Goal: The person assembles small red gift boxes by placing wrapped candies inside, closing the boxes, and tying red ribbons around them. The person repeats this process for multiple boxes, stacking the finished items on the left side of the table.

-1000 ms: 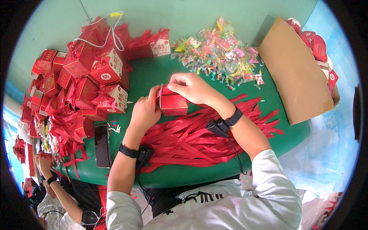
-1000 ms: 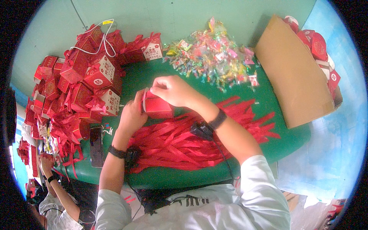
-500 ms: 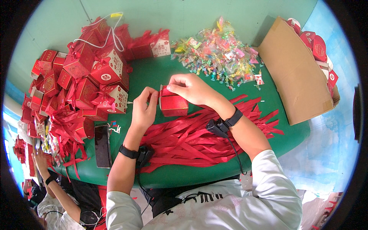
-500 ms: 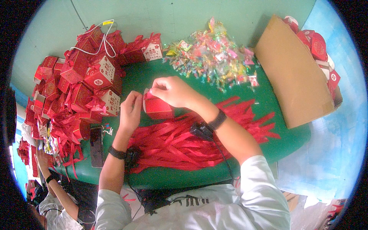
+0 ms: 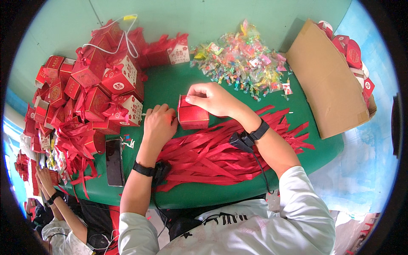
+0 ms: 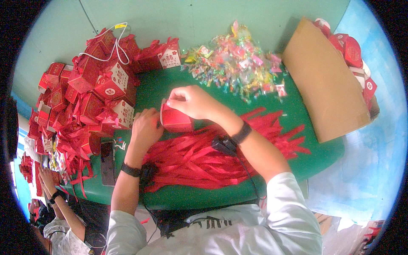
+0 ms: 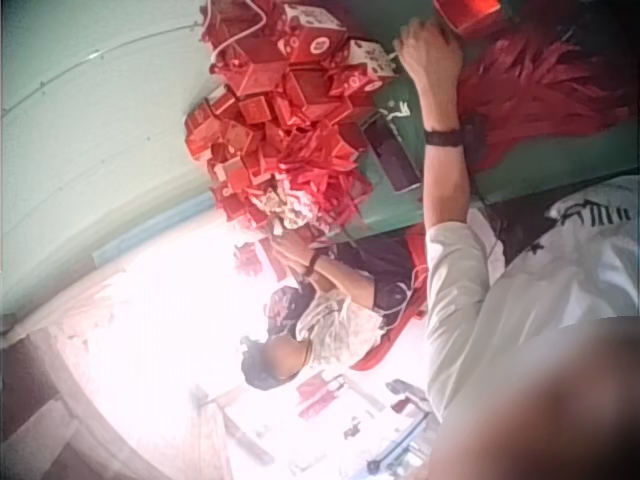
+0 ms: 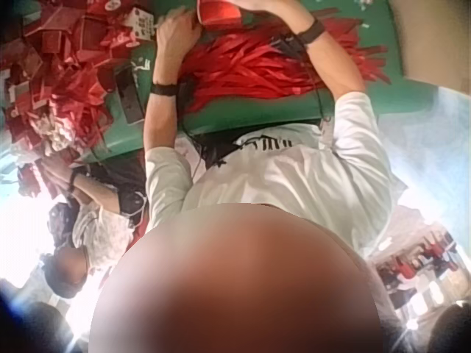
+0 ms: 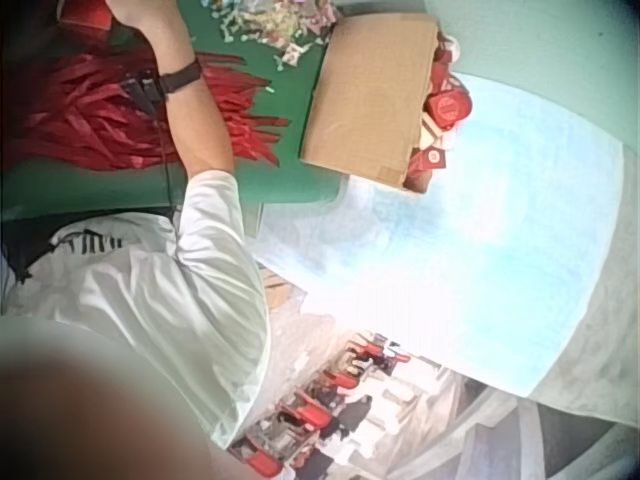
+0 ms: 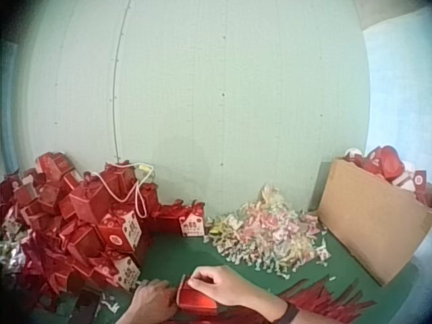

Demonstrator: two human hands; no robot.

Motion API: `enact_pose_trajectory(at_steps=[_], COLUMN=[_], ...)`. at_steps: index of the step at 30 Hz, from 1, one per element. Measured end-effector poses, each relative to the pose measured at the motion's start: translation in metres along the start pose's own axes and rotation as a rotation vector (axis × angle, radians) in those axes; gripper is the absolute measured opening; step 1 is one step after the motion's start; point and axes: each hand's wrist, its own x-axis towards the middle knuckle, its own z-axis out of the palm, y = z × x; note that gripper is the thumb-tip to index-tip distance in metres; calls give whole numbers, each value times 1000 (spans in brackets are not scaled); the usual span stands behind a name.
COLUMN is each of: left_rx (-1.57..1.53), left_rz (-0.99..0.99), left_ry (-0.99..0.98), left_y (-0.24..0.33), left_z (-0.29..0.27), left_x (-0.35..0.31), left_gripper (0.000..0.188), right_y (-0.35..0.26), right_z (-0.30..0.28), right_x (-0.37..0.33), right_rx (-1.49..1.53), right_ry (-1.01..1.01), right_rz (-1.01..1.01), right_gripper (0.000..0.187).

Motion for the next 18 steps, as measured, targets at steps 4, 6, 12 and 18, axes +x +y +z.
enact_pose_trajectory(at_steps=[4, 6, 12, 18], left_rx=[-204, -413, -931, -909], left_rz=[-32, -39, -194, -249], left_ry=[320, 377, 251, 235], left_y=[1, -2, 13, 16], left_z=[2, 0, -3, 9], left_x=[9, 10, 7, 9], left_gripper=[26, 25, 27, 24], right_y=[2, -6, -5, 5], right_z=[0, -6, -39, -64], right_x=[2, 0, -1, -2], right_rx=[169, 151, 190, 37], right_ry=[15, 87, 175, 131], right_rz=[-59, -100, -79, -28], right_gripper=[26, 26, 25, 23])
